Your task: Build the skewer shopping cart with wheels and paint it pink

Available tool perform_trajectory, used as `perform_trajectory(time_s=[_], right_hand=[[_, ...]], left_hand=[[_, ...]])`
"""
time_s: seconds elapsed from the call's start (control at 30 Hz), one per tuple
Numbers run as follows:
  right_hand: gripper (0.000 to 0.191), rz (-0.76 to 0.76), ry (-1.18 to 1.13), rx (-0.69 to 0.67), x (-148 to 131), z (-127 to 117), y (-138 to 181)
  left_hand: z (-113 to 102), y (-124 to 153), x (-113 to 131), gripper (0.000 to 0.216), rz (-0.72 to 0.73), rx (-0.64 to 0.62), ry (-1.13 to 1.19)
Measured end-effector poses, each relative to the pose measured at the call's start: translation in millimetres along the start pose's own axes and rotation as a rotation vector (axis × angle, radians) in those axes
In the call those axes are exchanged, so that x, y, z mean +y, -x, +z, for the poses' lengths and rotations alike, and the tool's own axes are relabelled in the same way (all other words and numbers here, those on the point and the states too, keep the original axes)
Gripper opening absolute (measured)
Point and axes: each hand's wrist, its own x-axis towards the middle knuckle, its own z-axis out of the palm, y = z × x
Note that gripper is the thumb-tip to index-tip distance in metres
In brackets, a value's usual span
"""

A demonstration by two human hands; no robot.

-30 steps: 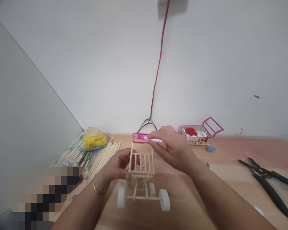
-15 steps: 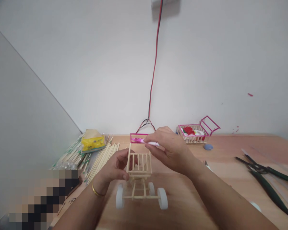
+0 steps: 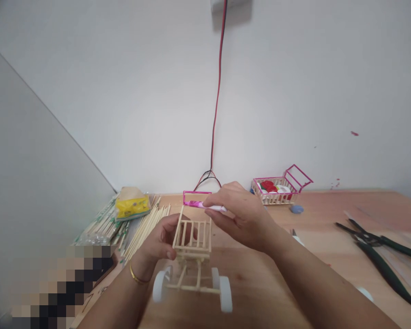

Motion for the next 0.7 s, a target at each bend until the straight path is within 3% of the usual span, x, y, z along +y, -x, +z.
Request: perform_trajectory(time_s=[0.7], right_hand=[[0.005, 0.072, 0.02, 0.015, 2.3, 0.1, 1.9]], left_hand=[[2.5, -1.1, 2.6, 0.055, 0.018, -0.063, 0.053]])
